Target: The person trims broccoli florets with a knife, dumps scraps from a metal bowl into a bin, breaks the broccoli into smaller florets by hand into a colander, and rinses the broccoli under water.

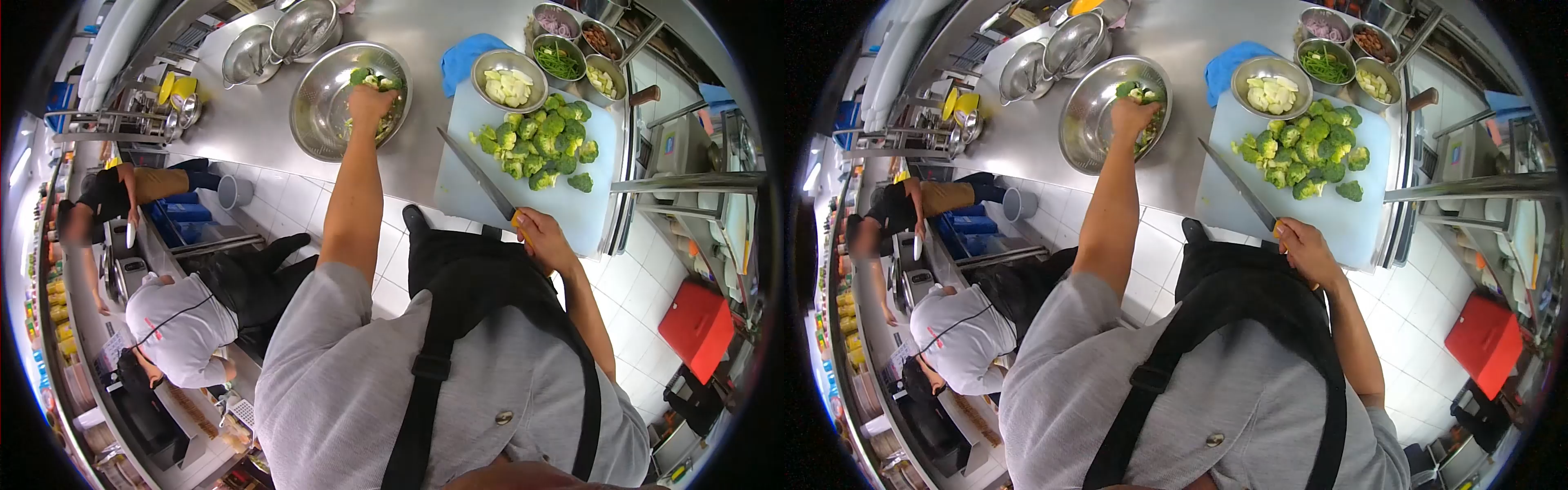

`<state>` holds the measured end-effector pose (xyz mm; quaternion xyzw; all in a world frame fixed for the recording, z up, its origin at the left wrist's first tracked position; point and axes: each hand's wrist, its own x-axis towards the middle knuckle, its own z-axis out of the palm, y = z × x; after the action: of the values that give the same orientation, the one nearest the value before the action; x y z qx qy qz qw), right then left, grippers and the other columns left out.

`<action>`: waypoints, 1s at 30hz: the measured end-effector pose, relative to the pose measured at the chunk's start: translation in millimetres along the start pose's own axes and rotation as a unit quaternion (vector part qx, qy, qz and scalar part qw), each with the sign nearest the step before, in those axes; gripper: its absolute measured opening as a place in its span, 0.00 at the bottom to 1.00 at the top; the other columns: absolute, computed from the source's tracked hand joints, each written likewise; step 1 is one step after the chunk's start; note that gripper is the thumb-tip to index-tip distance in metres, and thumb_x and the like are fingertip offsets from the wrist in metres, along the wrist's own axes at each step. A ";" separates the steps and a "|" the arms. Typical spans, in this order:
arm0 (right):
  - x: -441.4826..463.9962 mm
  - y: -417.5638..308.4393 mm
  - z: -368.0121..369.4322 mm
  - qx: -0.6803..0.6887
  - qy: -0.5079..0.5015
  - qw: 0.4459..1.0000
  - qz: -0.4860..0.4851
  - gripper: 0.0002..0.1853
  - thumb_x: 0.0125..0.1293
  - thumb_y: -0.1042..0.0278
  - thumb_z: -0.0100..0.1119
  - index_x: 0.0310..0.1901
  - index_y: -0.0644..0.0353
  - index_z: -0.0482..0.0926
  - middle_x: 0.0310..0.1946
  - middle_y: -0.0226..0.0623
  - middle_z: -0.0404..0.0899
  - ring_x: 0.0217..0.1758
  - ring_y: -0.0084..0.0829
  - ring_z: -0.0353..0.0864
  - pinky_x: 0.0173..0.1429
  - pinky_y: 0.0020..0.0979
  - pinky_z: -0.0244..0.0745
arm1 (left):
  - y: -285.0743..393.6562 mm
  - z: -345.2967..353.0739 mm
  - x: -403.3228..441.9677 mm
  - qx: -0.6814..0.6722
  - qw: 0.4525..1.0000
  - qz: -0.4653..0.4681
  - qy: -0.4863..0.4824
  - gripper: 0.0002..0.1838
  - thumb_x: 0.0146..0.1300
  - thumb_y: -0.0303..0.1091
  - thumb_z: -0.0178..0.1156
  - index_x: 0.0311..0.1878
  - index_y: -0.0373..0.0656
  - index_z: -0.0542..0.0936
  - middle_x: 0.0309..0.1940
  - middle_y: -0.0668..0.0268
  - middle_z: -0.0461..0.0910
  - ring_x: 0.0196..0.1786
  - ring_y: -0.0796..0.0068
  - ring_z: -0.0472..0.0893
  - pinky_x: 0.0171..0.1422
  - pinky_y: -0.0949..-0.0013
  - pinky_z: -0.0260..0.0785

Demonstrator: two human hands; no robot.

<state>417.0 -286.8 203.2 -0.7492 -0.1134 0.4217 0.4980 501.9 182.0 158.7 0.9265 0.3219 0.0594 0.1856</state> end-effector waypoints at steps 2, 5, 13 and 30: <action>-0.4 -3.1 -2.8 0.000 -0.001 1.000 0.012 0.16 0.85 0.59 0.48 0.48 0.62 0.81 0.26 0.30 0.77 0.21 0.20 0.73 0.27 0.28 0.70 | 4.9 -24.3 -29.7 -0.130 0.990 0.031 0.041 0.25 0.53 0.49 0.79 0.38 0.32 0.87 0.33 0.54 0.89 0.37 0.61 0.89 0.45 0.61 0.82; -4.3 -3.1 -5.1 0.002 0.025 1.000 0.010 0.17 0.85 0.58 0.48 0.47 0.62 0.81 0.26 0.30 0.77 0.21 0.20 0.73 0.27 0.28 0.70 | 15.1 -36.0 -81.0 -0.390 0.908 0.119 0.093 0.16 0.52 0.32 0.78 0.40 0.32 0.86 0.28 0.62 0.85 0.31 0.71 0.85 0.41 0.68 0.79; -6.2 -6.2 -2.7 -0.048 0.061 0.995 -0.058 0.16 0.84 0.58 0.50 0.54 0.63 0.81 0.27 0.39 0.77 0.33 0.34 0.80 0.43 0.39 0.76 | 50.2 8.2 -213.5 -0.257 0.945 0.166 -0.118 0.18 0.50 0.25 0.73 0.46 0.34 0.88 0.31 0.55 0.86 0.31 0.67 0.85 0.40 0.66 0.79; -21.3 -9.7 -2.2 -0.138 0.047 0.982 -0.120 0.17 0.84 0.59 0.52 0.61 0.62 0.80 0.43 0.55 0.85 0.46 0.57 0.84 0.52 0.46 0.76 | 60.4 13.1 -232.4 -0.239 0.955 0.161 -0.074 0.25 0.56 0.28 0.77 0.57 0.32 0.85 0.37 0.57 0.89 0.36 0.73 0.88 0.44 0.70 0.81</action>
<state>407.9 -296.2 222.8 -0.8109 -0.2363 0.3033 0.4412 357.0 -9.5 171.9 0.8965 0.1304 0.0945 0.4127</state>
